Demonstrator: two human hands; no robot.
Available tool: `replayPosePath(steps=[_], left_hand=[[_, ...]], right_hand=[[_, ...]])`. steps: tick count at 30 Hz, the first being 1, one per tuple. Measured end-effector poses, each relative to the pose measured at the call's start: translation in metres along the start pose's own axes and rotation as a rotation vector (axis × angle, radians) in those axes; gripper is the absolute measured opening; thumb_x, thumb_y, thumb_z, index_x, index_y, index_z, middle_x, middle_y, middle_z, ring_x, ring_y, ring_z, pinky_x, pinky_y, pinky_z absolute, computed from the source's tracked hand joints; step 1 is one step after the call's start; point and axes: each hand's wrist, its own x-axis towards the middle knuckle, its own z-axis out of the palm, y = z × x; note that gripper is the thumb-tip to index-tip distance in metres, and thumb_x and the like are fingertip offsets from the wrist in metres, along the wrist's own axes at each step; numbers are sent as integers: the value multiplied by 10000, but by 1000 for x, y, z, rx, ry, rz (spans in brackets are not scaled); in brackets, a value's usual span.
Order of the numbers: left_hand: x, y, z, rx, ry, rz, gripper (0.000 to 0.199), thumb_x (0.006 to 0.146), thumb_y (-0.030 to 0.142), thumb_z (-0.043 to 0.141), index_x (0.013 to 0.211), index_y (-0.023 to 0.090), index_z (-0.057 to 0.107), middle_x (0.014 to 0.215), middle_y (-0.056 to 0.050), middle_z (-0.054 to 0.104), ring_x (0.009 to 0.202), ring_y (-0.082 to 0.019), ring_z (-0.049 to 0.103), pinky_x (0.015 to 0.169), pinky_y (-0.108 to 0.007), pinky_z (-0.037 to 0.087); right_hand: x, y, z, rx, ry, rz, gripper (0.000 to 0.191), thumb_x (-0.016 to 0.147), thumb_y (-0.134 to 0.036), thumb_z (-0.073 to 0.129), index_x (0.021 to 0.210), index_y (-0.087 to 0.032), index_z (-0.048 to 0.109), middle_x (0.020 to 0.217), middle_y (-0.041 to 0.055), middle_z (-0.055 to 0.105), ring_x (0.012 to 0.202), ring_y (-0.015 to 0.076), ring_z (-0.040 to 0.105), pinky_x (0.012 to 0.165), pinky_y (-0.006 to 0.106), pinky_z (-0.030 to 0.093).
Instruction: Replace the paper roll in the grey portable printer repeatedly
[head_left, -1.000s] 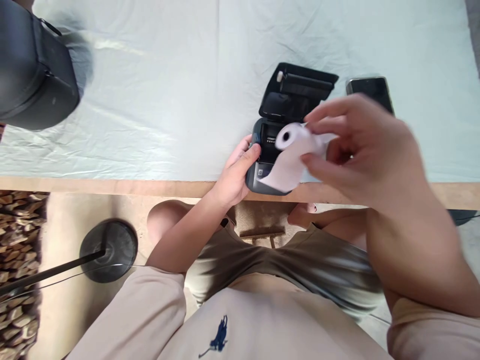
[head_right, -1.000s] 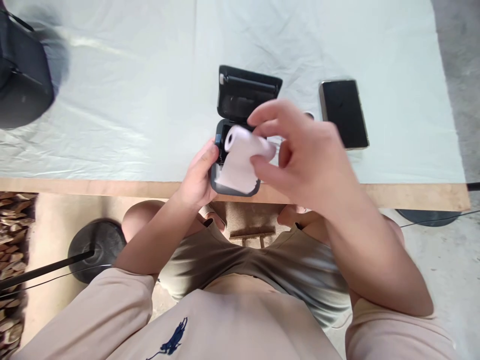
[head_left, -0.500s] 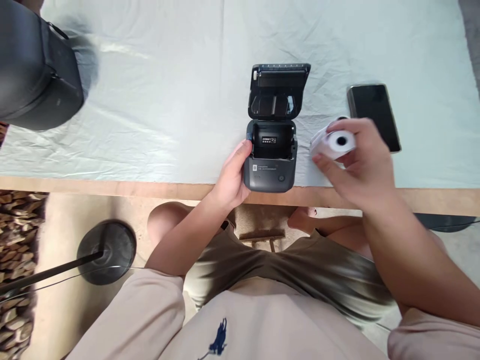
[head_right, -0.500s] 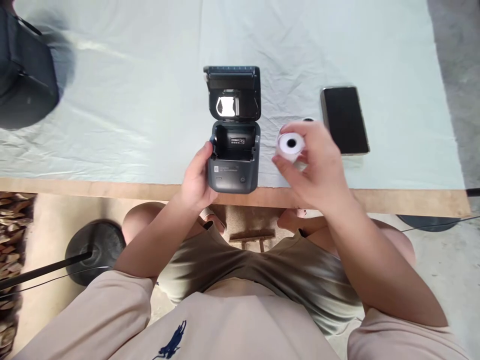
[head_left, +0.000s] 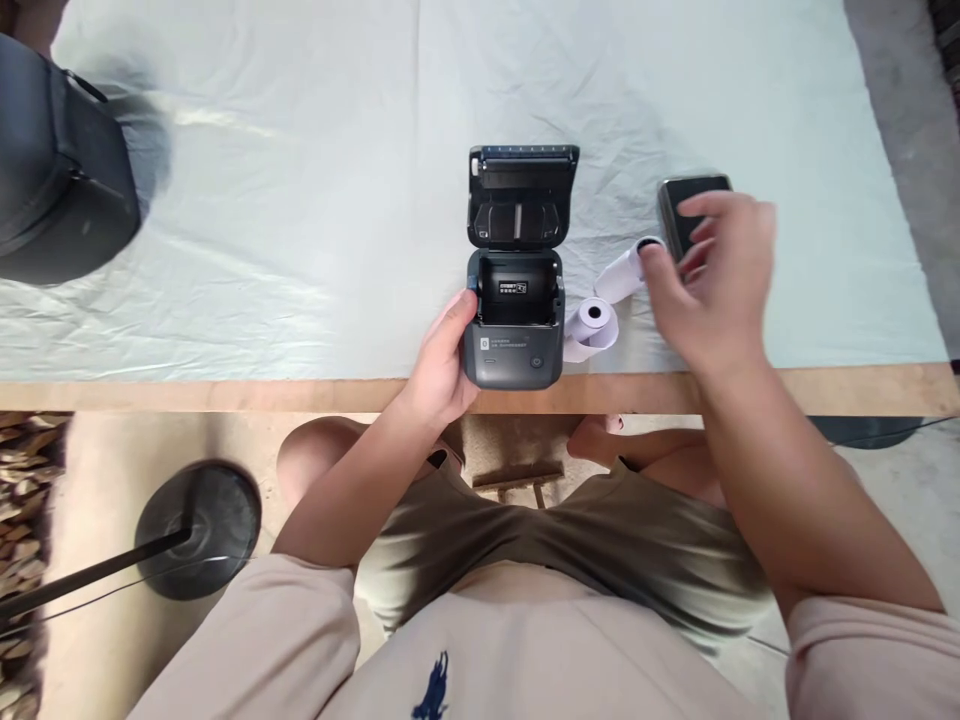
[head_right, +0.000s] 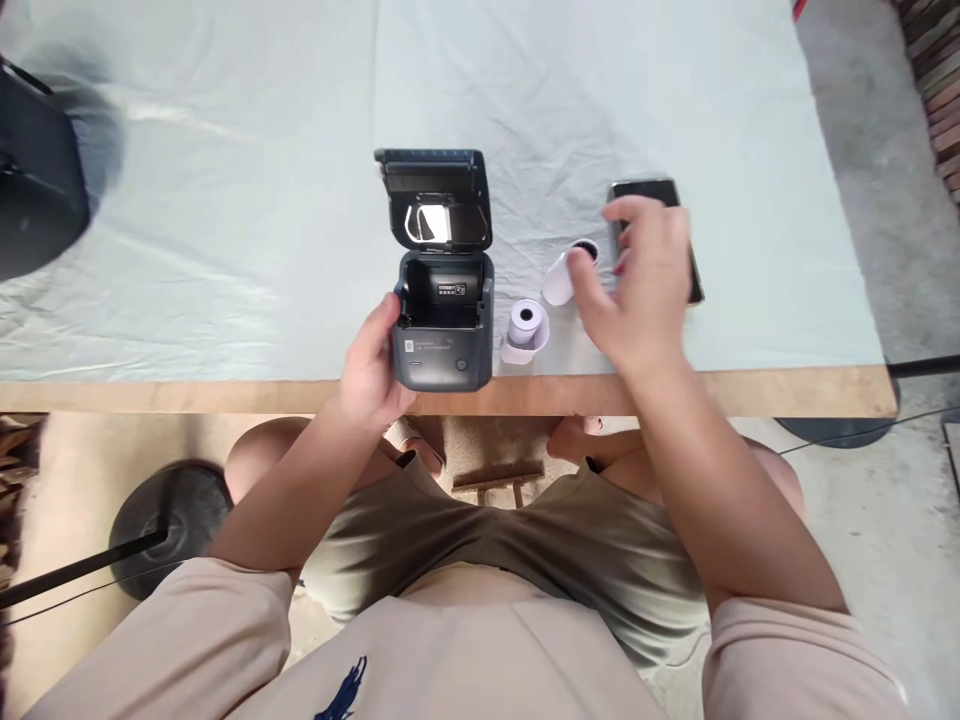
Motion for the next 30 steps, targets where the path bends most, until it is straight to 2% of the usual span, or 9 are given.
replayPosePath(steps=[3, 6, 9, 13, 15, 19, 22, 25, 30], left_hand=[[1, -1, 1, 18, 24, 32, 355, 989, 569, 734, 1055, 227, 798, 1011, -24, 862, 1178, -287, 826, 1031, -392, 689], [0, -1, 1, 45, 47, 48, 348, 1007, 564, 712, 1049, 228, 790, 1030, -23, 865, 1139, -265, 835, 991, -364, 694], [-2, -1, 1, 40, 42, 48, 334, 1018, 549, 700, 1050, 228, 787, 1052, -20, 863, 1151, -254, 832, 999, -358, 691], [-4, -1, 1, 11, 17, 27, 323, 1035, 514, 675, 1072, 214, 788, 1115, -38, 863, 1248, -286, 803, 1083, -408, 672], [-3, -1, 1, -1, 7, 20, 317, 1039, 506, 670, 1073, 210, 780, 1152, -46, 858, 1292, -299, 784, 1108, -423, 663], [-3, 0, 1, -15, -12, 11, 312, 1032, 507, 688, 1104, 211, 758, 1213, -54, 844, 1344, -314, 758, 1131, -438, 653], [-4, 0, 1, -23, -24, 2, 324, 1026, 515, 697, 1096, 203, 753, 1230, -61, 837, 1357, -320, 751, 1136, -444, 653], [-4, 0, 0, -29, -36, 4, 350, 996, 544, 736, 1072, 203, 753, 1233, -64, 835, 1361, -333, 748, 1129, -450, 659], [-3, -2, -3, 8, -21, -5, 442, 936, 639, 778, 1073, 221, 739, 1184, -77, 833, 1367, -364, 743, 1091, -481, 680]], right_hand=[[1, 3, 21, -100, -210, 108, 393, 912, -382, 800, 1266, -261, 678, 1150, 113, 595, 870, 223, 622, 757, 403, 570], [-1, 3, 28, -100, -315, 132, 359, 899, -276, 741, 1256, -268, 703, 1175, 120, 603, 931, 246, 639, 808, 424, 583], [0, 5, 26, 18, -287, 179, 456, 838, -234, 713, 1288, -303, 684, 1163, 99, 631, 947, 246, 644, 829, 437, 583], [11, 12, 24, 583, -56, 400, 798, 622, -302, 756, 1370, -326, 480, 1148, 71, 662, 968, 255, 666, 772, 423, 591], [19, 14, 17, 785, -12, 508, 709, 666, -418, 701, 1327, -309, 467, 1270, 119, 658, 1082, 291, 693, 745, 429, 604], [31, 11, -8, 961, -202, 655, 440, 829, -444, 548, 1245, -320, 615, 1460, 98, 632, 1398, 343, 631, 893, 498, 651], [32, 7, -19, 1033, -376, 634, 332, 876, -445, 562, 1185, -354, 638, 1442, 47, 641, 1460, 308, 592, 964, 471, 656], [31, 9, -13, 1064, -478, 578, 336, 961, -525, 563, 1254, -367, 608, 1352, 68, 673, 1436, 293, 605, 958, 460, 650], [26, 10, 7, 1011, -391, 496, 492, 958, -394, 595, 1442, -370, 507, 1201, 98, 704, 1296, 323, 698, 945, 524, 635]])
